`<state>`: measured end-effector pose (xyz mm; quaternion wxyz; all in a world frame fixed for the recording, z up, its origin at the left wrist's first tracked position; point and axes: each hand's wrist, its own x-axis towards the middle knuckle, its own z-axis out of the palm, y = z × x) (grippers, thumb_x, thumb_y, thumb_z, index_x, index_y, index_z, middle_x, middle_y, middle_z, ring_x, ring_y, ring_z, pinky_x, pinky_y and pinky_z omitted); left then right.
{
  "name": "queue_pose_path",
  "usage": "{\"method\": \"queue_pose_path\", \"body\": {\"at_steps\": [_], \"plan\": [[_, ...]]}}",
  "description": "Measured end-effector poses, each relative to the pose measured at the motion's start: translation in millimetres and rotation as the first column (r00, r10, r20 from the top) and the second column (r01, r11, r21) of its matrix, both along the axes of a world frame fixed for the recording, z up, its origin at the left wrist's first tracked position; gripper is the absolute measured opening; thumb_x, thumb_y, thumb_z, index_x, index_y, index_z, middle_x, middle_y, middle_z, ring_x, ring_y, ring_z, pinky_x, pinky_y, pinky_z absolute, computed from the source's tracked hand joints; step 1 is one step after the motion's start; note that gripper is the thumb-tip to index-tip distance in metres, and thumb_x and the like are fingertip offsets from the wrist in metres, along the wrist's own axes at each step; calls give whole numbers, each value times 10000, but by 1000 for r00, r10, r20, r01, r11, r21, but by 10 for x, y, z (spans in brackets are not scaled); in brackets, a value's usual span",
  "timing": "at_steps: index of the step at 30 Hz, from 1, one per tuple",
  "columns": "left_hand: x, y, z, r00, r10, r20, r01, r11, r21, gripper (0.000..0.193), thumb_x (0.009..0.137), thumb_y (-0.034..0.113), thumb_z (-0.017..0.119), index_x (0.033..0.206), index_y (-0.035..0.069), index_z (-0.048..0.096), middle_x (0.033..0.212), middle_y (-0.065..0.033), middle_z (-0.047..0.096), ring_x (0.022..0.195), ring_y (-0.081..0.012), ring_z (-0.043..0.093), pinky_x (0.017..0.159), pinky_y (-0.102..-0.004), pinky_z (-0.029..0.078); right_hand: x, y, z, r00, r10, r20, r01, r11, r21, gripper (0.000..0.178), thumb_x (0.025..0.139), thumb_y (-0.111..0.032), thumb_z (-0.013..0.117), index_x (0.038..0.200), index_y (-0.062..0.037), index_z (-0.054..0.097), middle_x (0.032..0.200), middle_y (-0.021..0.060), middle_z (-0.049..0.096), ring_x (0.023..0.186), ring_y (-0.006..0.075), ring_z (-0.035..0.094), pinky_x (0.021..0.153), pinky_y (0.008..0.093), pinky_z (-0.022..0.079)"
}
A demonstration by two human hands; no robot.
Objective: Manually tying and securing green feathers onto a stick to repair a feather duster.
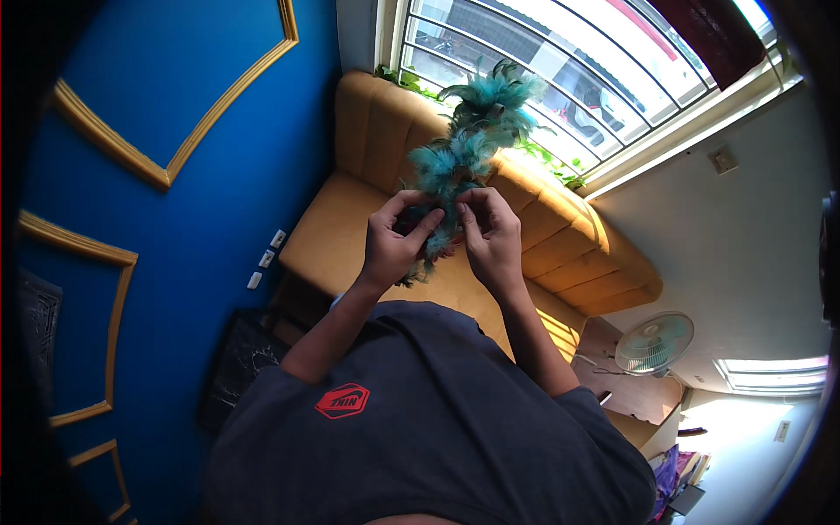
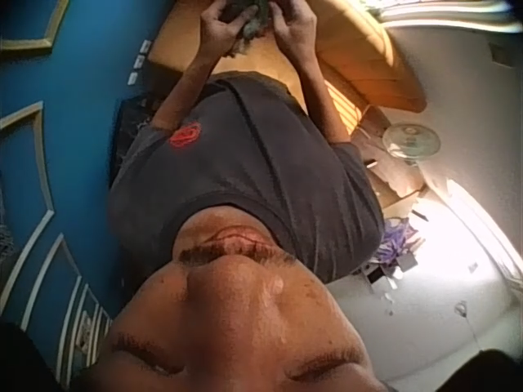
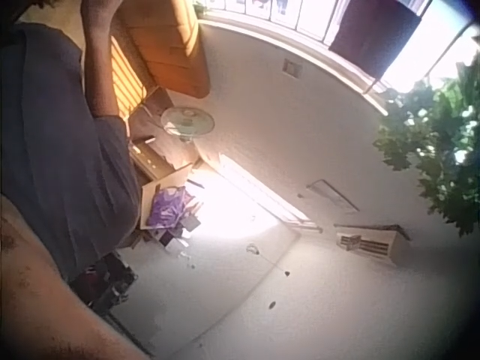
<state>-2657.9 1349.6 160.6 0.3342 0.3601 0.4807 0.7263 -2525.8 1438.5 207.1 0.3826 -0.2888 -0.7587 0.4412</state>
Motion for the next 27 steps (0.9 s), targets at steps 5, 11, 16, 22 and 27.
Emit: {"method": "queue_pose_path", "body": {"at_steps": [5,11,16,22,27], "plan": [[49,-161,76,999,-28,28,30,998,-56,202,939,68,749,1116,-7,686,931,-43,733,828,-62,683,729,-230,553,35,-174,103,999,-38,8,35,966,255,88,923,29,668,997,29,620,886,129,615,712,232,653,638,331,522],[88,-281,158,1000,9,-5,-9,1000,-7,196,937,55,749,1115,-13,699,949,-50,744,847,-72,695,741,-236,563,99,-352,201,996,-53,65,29,948,316,108,914,34,670,1003,30,609,921,139,611,729,264,657,631,357,528],[105,-340,247,1000,-13,4,13,1000,-27,181,937,49,747,1095,-19,692,918,-47,742,805,-71,697,703,-233,562,94,-429,284,997,-63,46,43,938,343,114,907,46,666,1005,33,609,927,141,608,746,276,656,629,360,532],[86,-323,278,999,-44,-20,43,998,-34,167,937,44,743,1081,-16,684,862,-42,737,764,-70,703,638,-233,552,89,-429,300,992,-107,72,67,905,419,126,901,68,657,1013,33,612,956,149,613,779,297,663,631,369,547],[72,-269,364,997,-78,-8,77,996,-34,178,932,47,749,1088,-12,685,841,-32,730,749,-68,699,644,-230,547,82,-383,377,987,-145,67,88,847,524,144,895,77,655,1025,33,612,973,166,607,808,352,655,662,407,538]]}}
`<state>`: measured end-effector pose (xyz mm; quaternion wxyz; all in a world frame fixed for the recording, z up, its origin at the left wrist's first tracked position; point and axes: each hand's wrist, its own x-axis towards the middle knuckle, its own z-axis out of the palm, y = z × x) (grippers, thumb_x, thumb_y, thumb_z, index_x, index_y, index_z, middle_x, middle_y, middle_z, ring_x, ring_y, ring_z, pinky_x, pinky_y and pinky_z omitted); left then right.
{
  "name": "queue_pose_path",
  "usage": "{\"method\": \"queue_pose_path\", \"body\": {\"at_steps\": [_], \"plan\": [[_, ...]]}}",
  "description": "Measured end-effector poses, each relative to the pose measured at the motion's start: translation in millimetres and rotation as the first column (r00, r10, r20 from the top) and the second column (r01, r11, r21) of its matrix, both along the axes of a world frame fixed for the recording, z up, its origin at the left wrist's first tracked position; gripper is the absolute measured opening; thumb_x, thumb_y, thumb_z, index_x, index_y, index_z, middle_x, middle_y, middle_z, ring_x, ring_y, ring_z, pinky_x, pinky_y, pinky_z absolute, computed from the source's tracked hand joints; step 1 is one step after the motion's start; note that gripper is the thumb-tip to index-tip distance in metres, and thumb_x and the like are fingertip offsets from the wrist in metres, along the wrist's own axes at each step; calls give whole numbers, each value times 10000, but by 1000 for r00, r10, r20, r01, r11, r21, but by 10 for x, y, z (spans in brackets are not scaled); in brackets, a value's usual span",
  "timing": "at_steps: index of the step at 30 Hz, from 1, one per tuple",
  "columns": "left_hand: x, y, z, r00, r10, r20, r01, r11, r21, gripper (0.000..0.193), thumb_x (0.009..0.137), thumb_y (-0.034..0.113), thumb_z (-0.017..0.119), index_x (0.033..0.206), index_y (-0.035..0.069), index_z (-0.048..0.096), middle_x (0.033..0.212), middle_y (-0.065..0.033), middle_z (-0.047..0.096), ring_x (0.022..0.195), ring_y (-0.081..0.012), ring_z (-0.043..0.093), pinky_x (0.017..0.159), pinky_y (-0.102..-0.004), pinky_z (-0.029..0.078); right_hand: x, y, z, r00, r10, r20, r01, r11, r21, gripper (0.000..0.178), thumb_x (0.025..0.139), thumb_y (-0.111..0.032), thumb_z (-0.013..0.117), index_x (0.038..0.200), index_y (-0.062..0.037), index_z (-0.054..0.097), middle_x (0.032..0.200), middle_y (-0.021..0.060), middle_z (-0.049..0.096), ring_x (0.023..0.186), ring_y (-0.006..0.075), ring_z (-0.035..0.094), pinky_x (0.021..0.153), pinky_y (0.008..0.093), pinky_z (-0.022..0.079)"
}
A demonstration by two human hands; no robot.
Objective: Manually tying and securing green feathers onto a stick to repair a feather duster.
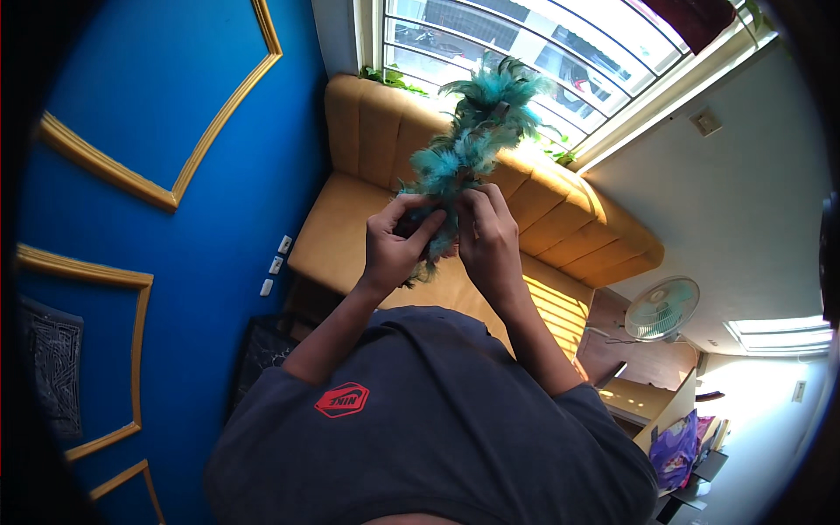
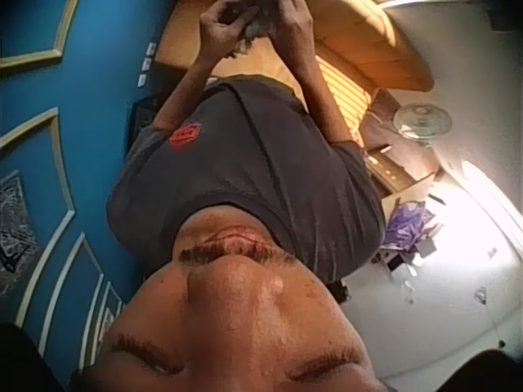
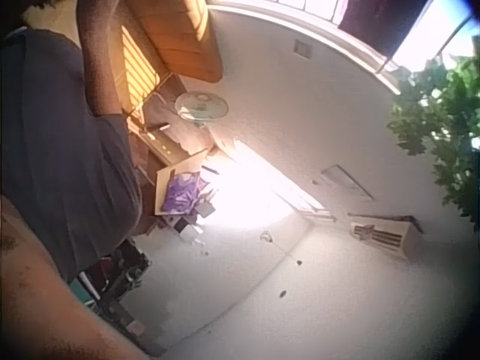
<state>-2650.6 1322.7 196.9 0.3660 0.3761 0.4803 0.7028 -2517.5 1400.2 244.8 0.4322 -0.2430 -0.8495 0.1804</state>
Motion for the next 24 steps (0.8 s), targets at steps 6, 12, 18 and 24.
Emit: {"method": "queue_pose_path", "body": {"at_steps": [6,12,18,24], "plan": [[-35,137,-9,1000,-30,-6,30,1000,-4,194,923,61,762,1090,-11,694,881,-35,736,798,-61,690,683,-230,549,35,71,76,1000,-6,23,8,998,-61,152,898,75,647,1042,32,623,979,173,608,825,375,652,686,421,536],[-67,207,71,998,-69,-4,69,998,-11,203,923,64,764,1100,-8,697,894,-26,733,810,-62,688,706,-234,553,79,121,131,1000,14,-21,-17,986,-165,134,896,59,659,1024,19,667,991,163,620,818,345,679,692,409,556],[-100,231,96,994,-111,2,111,994,-18,218,924,68,766,1114,-8,693,908,-27,735,827,-61,686,725,-236,554,52,143,99,995,21,-100,-39,982,-186,124,901,53,681,1016,8,673,953,131,660,794,280,710,662,345,561],[-141,244,113,989,-146,22,146,989,-9,209,935,85,757,1114,-4,695,911,-26,734,817,-64,682,724,-238,550,42,116,82,986,-26,-167,-14,973,-232,175,881,70,698,1031,5,637,922,125,688,841,245,740,713,336,571]]}}
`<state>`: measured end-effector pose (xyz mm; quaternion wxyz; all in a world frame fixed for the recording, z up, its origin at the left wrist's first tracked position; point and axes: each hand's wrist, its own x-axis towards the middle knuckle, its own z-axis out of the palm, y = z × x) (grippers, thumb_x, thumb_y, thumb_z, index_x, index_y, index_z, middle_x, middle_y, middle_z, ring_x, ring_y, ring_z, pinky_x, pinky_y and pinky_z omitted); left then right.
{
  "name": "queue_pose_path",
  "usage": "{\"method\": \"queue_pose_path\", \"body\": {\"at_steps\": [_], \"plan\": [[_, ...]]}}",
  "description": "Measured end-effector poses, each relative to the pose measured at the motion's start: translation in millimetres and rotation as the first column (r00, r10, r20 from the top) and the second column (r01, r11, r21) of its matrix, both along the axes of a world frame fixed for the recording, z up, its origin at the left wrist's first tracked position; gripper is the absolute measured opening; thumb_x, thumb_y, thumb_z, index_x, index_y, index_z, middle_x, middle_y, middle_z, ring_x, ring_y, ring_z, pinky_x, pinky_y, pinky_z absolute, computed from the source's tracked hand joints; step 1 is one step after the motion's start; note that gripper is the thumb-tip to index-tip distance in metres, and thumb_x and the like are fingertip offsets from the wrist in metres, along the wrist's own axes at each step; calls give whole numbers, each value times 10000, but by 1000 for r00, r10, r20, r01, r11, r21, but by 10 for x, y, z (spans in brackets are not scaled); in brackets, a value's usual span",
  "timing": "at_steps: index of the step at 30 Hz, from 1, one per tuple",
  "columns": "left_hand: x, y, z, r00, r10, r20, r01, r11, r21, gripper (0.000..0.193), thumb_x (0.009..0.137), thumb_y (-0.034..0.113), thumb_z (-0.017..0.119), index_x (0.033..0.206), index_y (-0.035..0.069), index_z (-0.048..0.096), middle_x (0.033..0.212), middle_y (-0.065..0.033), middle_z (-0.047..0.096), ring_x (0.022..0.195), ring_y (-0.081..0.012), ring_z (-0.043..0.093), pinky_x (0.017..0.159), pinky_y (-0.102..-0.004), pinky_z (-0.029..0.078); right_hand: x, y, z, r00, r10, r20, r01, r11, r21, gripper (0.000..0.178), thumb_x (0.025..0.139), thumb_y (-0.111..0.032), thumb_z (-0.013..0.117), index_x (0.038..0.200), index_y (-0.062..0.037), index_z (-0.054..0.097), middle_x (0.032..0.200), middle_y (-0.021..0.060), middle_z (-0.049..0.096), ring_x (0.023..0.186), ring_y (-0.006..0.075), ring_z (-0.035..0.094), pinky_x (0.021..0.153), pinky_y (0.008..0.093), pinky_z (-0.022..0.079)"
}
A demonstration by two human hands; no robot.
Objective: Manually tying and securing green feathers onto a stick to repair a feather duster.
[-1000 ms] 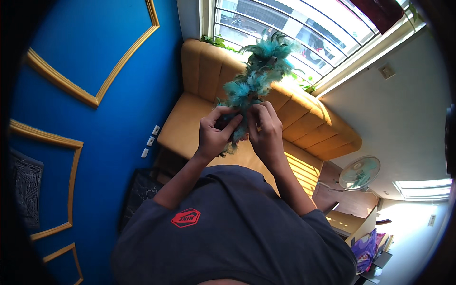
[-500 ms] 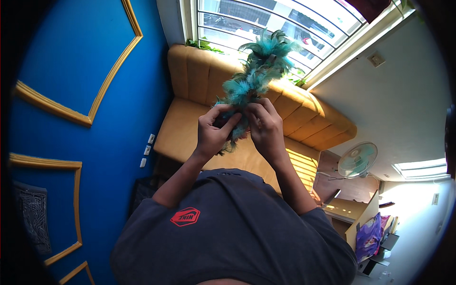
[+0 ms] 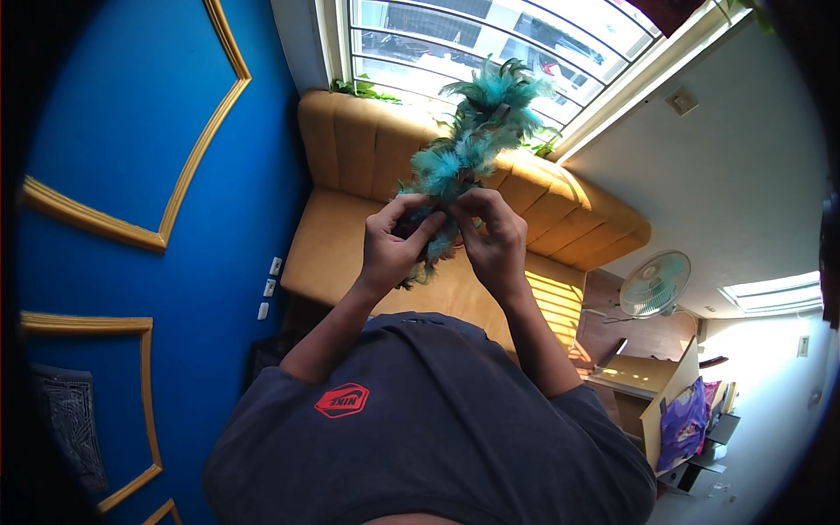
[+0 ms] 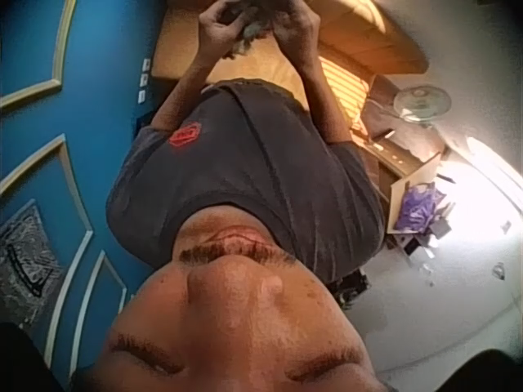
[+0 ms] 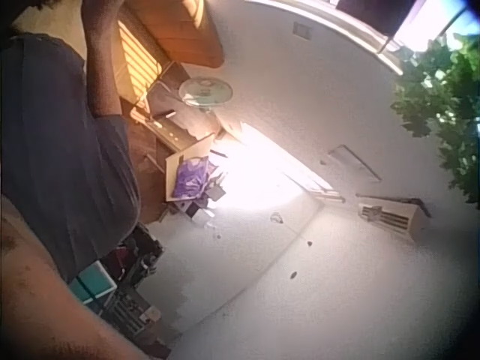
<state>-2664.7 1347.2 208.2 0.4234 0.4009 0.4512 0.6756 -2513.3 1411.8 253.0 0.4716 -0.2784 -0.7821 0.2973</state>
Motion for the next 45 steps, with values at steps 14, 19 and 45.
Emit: {"method": "queue_pose_path", "body": {"at_steps": [14,19,45], "plan": [[-64,-7,32,938,93,-335,-65,994,92,123,948,87,730,1027,-4,707,771,-56,707,676,-67,660,601,-253,515,-22,-125,-93,996,-69,62,69,998,4,158,869,54,739,1001,20,661,927,109,710,826,200,742,742,307,576],[-58,-52,-98,939,71,-336,-43,995,90,126,959,78,718,1055,-3,703,732,-22,675,629,-43,625,550,-237,477,-21,-173,-201,997,-60,56,61,998,-10,169,867,61,704,1014,7,640,918,135,694,801,283,713,701,349,558],[274,-394,-1161,831,27,556,157,947,-281,99,1076,163,524,1111,72,509,938,-71,635,819,-157,705,703,-320,646,263,-57,-1448,950,264,-168,-266,396,-879,126,972,-114,702,995,0,655,922,29,648,753,87,598,699,245,494]]}}
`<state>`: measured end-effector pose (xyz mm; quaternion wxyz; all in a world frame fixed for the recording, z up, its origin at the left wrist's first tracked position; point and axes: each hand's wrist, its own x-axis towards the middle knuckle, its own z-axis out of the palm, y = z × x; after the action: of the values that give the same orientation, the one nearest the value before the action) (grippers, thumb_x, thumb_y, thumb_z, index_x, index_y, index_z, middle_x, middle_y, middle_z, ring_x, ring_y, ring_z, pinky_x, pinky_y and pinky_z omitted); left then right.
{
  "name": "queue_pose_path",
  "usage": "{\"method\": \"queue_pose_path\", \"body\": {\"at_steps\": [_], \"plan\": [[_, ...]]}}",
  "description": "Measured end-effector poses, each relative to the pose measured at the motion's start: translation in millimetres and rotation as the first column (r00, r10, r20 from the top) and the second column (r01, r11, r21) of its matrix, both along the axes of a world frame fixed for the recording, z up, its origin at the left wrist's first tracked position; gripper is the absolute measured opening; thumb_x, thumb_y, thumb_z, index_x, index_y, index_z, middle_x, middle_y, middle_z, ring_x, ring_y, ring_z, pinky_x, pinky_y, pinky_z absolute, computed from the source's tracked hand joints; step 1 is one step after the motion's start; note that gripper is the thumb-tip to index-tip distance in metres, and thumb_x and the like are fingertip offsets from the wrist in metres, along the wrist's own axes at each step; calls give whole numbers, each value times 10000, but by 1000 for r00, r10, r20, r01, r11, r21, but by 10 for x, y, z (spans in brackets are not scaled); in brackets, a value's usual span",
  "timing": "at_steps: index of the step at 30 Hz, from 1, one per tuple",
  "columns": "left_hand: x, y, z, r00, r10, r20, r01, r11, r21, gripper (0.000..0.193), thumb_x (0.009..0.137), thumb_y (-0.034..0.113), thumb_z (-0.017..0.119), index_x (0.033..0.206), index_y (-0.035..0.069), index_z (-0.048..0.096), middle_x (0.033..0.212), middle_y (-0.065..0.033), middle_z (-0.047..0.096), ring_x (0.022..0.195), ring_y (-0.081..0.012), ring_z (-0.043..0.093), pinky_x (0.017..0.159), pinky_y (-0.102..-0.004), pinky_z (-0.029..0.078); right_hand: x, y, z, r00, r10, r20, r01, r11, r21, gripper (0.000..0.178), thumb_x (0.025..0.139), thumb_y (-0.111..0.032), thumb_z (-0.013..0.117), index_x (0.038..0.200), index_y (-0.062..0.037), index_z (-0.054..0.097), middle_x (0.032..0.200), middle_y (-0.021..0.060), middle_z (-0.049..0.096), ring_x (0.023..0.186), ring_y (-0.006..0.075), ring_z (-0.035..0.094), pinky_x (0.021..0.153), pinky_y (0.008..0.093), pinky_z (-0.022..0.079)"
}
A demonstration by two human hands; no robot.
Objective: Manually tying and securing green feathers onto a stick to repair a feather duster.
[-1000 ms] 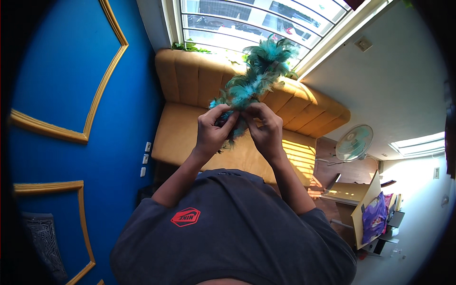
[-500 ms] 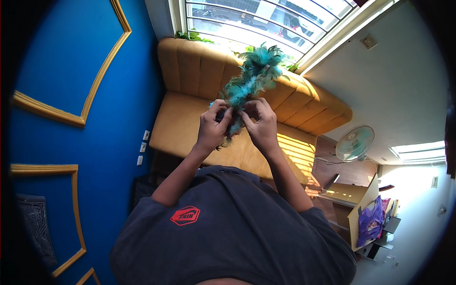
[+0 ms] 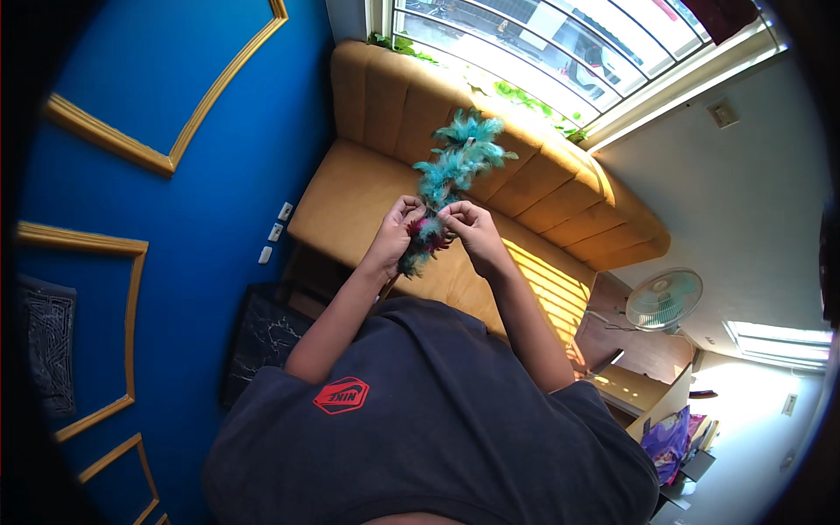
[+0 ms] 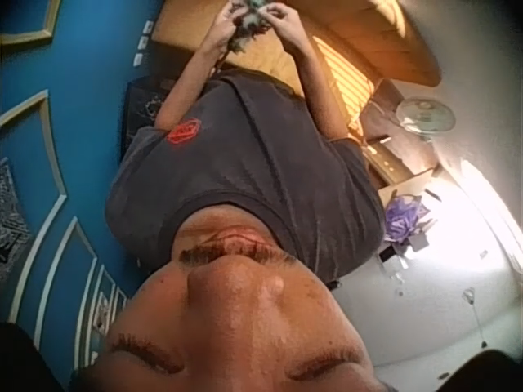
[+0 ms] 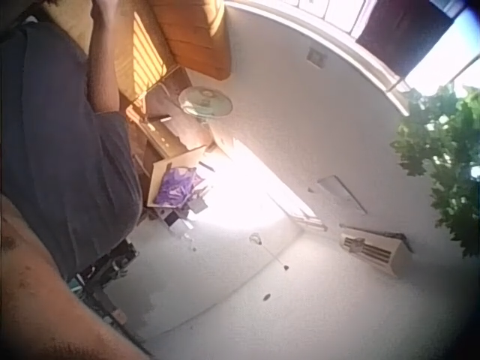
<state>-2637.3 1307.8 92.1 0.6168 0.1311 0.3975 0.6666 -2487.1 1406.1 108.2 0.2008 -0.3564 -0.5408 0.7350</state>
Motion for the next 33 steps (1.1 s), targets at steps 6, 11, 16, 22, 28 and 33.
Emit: {"method": "queue_pose_path", "body": {"at_steps": [6,11,16,22,28,33], "plan": [[-100,13,-138,997,50,-51,-49,999,5,92,1072,149,533,1102,65,513,952,-59,629,837,-129,689,725,-294,624,-175,-37,-27,995,-97,-13,98,995,32,119,987,-116,684,1012,-6,645,832,14,657,746,70,592,675,245,486],[-97,99,-120,955,128,-267,-116,991,60,146,1018,133,652,1105,40,582,1035,-25,628,993,-98,600,809,-242,521,-237,-50,-21,980,-197,18,190,963,190,96,977,-87,684,993,-1,645,800,16,654,680,63,585,598,240,487],[-152,111,-58,953,108,-284,-93,994,65,204,983,115,694,1136,18,601,1020,-60,664,891,-118,650,738,-258,567,-308,-75,107,968,-245,48,218,924,315,88,967,-78,684,965,1,644,785,22,656,661,69,600,569,248,495],[-127,114,-26,935,108,-336,-85,993,83,218,959,92,718,1125,-12,623,929,-73,691,767,-138,681,653,-276,590,-268,-51,107,965,-240,103,197,928,317,87,945,-60,698,966,10,651,797,-2,649,699,43,564,614,225,452],[-56,113,-48,893,88,-442,-58,995,83,176,965,87,711,1092,-27,669,833,-63,701,718,-132,685,639,-275,584,-189,-33,105,968,-222,112,177,932,316,74,938,-43,687,934,11,636,793,-3,643,699,53,566,621,232,450],[-18,157,-263,792,133,-596,-58,988,144,161,978,75,694,1085,-43,675,819,-85,705,669,-162,711,562,-293,594,-109,-15,5,964,-234,126,169,905,390,74,931,-38,686,912,13,635,807,-1,647,733,67,583,657,244,466]]}}
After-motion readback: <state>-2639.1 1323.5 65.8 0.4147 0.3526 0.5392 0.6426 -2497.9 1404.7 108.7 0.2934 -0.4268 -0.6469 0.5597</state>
